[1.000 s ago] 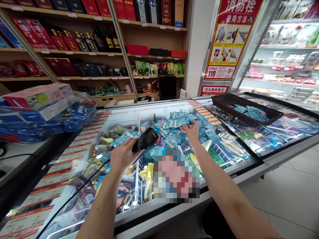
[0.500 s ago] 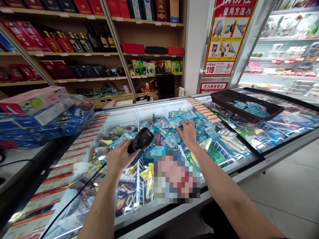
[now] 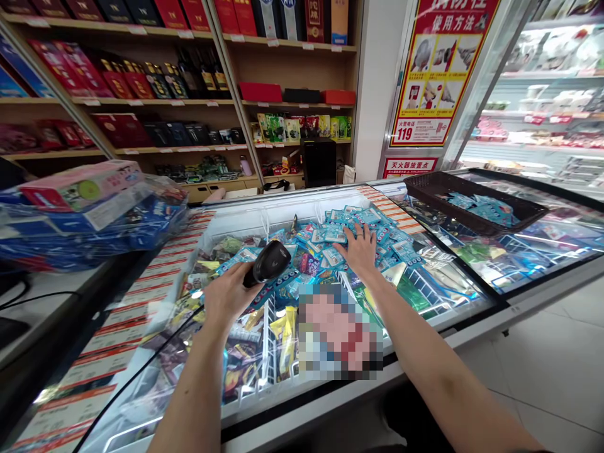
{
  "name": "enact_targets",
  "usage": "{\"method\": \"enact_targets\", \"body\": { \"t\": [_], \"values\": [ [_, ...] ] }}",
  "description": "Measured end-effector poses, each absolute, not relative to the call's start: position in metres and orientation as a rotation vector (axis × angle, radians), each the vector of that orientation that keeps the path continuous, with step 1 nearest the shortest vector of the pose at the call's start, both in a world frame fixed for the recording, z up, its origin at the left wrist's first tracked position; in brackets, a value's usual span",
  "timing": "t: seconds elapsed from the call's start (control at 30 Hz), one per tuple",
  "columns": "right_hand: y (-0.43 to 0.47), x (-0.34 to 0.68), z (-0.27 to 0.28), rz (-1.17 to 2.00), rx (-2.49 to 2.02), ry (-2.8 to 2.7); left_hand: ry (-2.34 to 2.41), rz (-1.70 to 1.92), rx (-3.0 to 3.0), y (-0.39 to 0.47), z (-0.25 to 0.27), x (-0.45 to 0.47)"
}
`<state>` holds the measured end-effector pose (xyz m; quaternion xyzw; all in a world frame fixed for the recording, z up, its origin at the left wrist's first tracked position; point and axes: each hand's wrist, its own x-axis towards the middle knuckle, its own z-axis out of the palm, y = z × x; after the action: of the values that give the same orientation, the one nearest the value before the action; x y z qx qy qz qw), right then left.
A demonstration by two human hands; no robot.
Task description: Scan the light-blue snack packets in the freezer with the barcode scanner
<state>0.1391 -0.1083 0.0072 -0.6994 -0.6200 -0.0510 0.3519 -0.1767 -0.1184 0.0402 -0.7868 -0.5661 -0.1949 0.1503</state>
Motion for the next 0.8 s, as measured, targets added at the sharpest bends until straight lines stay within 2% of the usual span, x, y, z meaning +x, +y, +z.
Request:
{"method": "enact_targets", "body": {
  "t": [0.27, 0.4, 0.6, 0.8],
  "values": [
    [-0.101, 0.142, 0.003, -0.411, -1.849, -1.520, -1.671, -0.656, -2.220, -0.115, 0.040, -0.186],
    [-0.109, 0.133, 0.011, -0.500, -1.727, -1.588, -1.673, -0.712, -2.201, -0.114, 0.040, -0.192],
    [-0.113, 0.103, 0.020, -0.299, -1.468, -1.885, -1.742, -0.695, -2.171, -0.117, 0.044, -0.193],
    [-0.086, 0.072, 0.024, -0.012, -1.455, -2.128, -1.781, -0.734, -2.134, -0.117, 0.046, -0.198]
  ]
}}
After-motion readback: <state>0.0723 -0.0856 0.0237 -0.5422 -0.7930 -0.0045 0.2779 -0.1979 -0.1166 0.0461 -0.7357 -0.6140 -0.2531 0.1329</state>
